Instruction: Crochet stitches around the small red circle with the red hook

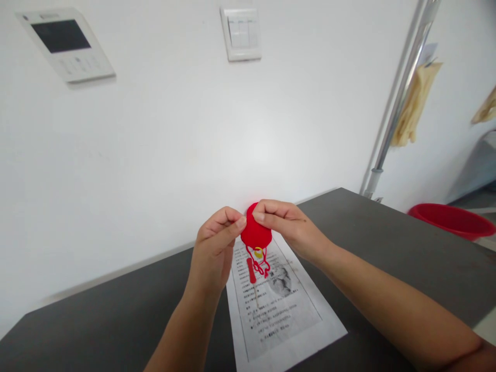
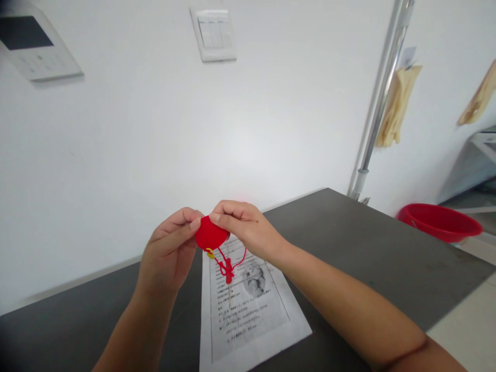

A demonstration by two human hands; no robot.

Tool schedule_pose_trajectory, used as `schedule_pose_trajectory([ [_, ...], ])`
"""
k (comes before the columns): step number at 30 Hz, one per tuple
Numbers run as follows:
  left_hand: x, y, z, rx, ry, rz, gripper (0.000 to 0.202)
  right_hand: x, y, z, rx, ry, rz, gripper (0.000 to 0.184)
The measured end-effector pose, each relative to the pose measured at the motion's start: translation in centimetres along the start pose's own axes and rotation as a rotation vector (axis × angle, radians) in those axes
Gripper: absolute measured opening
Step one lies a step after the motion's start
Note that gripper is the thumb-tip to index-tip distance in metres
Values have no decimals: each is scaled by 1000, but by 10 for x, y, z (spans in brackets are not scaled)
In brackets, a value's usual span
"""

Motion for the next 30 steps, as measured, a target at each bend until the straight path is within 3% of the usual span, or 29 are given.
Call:
schedule_pose_trajectory([
  [3, 1, -4, -3, -27, 21, -38, 20, 1, -4, -1, 54, -2, -28, 30],
  [8, -4, -18, -19, 92, 203, -103, 13, 1, 3, 1, -35, 20, 49, 24],
  [13, -10, -14, -24, 416, 299, -129, 15, -1, -1, 2, -196, 6, 39, 21],
  [17, -17, -4, -35, 666, 389, -138, 17, 0, 2, 13, -388, -80, 110, 19],
  [22, -9, -7, -25, 600, 261, -115, 24, 0, 14, 27, -453, -234, 207, 16],
  [26, 0, -12, -10, 338, 153, -16, 24, 0, 8, 20, -345, -154, 163, 17],
  [30, -2, -8, -16, 467, 198, -23, 28, 0, 3, 16, -391, -82, 164, 19],
])
Point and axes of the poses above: each hand's wrist, its own x-axis towards the middle knuckle, its own y-axis out of the palm, z = x × y, the point moved 10 cm from there along x, towards the middle knuckle, and after that the axes turned 10 degrees about -y, right-handed, at the moved point
